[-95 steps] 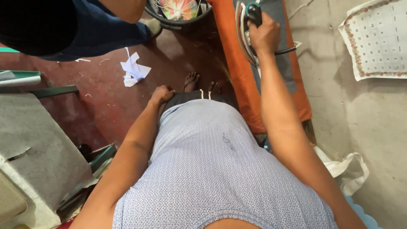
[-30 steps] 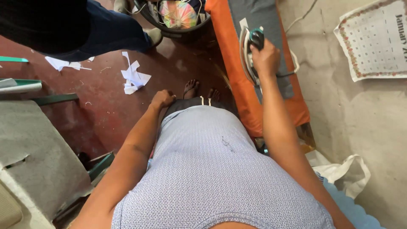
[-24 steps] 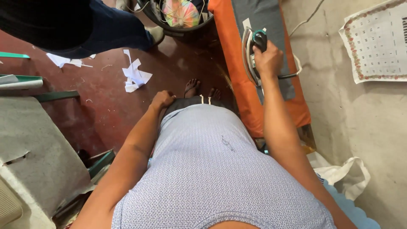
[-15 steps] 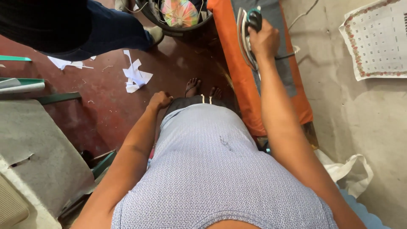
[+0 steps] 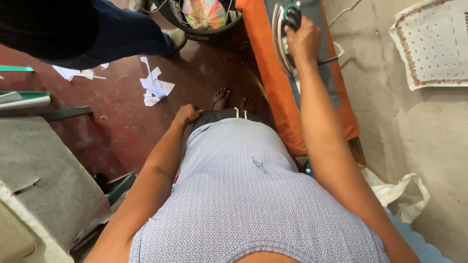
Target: The person is ironing a long strip of fabric on an ironing board using an electric iron.
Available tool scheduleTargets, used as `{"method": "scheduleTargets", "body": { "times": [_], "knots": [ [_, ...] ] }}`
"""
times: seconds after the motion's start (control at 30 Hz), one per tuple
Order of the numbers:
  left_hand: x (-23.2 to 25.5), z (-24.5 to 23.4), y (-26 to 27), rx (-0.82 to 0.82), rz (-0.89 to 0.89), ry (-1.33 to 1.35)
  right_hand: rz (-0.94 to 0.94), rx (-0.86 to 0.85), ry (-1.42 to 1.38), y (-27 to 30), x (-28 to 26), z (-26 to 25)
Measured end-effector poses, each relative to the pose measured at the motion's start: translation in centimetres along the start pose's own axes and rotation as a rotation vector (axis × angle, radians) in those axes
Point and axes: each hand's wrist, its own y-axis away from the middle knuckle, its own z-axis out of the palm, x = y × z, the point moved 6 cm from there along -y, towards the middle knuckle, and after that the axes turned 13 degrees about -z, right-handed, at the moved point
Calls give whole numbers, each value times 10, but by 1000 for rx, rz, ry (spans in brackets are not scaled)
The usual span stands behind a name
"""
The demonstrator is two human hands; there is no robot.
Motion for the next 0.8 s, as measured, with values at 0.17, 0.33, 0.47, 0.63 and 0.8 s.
{"method": "scheduleTargets", "body": {
  "times": [0.17, 0.33, 0.47, 0.63, 0.8],
  "knots": [
    [3, -2, -6, -13, 2, -11, 19, -23, -51, 46, -1, -23],
    [2, 14, -47, 60, 25, -3, 210, -47, 90, 114, 15, -48],
    [17, 10, -49, 54, 34, -25, 268, -79, 82, 173, 16, -71],
    [23, 10, -71, 81, 68, -70, 483, -162, 119, 238, 19, -94],
    [30, -4, -59, 86, 72, -82, 447, -122, 230, 276, 44, -85]
  ]
}}
